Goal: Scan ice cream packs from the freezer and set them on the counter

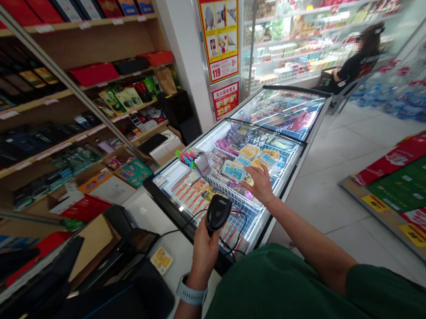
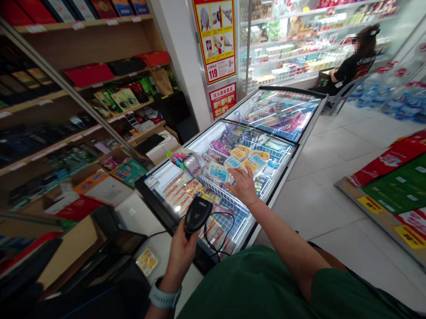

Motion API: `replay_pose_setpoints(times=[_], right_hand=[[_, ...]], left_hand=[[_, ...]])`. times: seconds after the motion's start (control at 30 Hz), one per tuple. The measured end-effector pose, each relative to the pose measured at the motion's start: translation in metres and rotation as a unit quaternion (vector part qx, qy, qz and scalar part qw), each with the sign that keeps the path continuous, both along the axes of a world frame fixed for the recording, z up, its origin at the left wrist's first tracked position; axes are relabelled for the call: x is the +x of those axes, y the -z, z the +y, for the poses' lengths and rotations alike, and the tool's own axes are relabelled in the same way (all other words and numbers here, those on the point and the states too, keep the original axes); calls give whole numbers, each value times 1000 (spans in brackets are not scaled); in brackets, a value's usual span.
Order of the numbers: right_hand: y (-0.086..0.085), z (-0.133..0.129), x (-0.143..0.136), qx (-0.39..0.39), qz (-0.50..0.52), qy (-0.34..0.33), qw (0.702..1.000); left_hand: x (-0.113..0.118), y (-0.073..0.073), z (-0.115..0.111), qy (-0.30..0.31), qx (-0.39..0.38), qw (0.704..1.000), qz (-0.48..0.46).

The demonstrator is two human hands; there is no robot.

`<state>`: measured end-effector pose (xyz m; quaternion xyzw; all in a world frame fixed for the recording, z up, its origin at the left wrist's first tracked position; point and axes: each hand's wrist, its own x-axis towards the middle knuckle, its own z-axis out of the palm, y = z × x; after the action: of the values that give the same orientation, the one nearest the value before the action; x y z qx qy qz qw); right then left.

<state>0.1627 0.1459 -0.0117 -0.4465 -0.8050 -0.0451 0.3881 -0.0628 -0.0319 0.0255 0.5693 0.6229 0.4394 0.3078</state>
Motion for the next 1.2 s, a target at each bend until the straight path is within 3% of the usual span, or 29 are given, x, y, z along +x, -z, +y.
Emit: replay_pose_setpoints(times=[0.73,0.97,1.2], right_hand=[[0,-2,-3,12,-8,-1,1000],[1,-1,-4,2,-2,-1,1000],[4,1,-2,4,-7,4,1000]], left_hand=[[1,2,3,18,14,999,45],[4,4,4,20,66,992,109],[6,4,4,25,62,993,99]])
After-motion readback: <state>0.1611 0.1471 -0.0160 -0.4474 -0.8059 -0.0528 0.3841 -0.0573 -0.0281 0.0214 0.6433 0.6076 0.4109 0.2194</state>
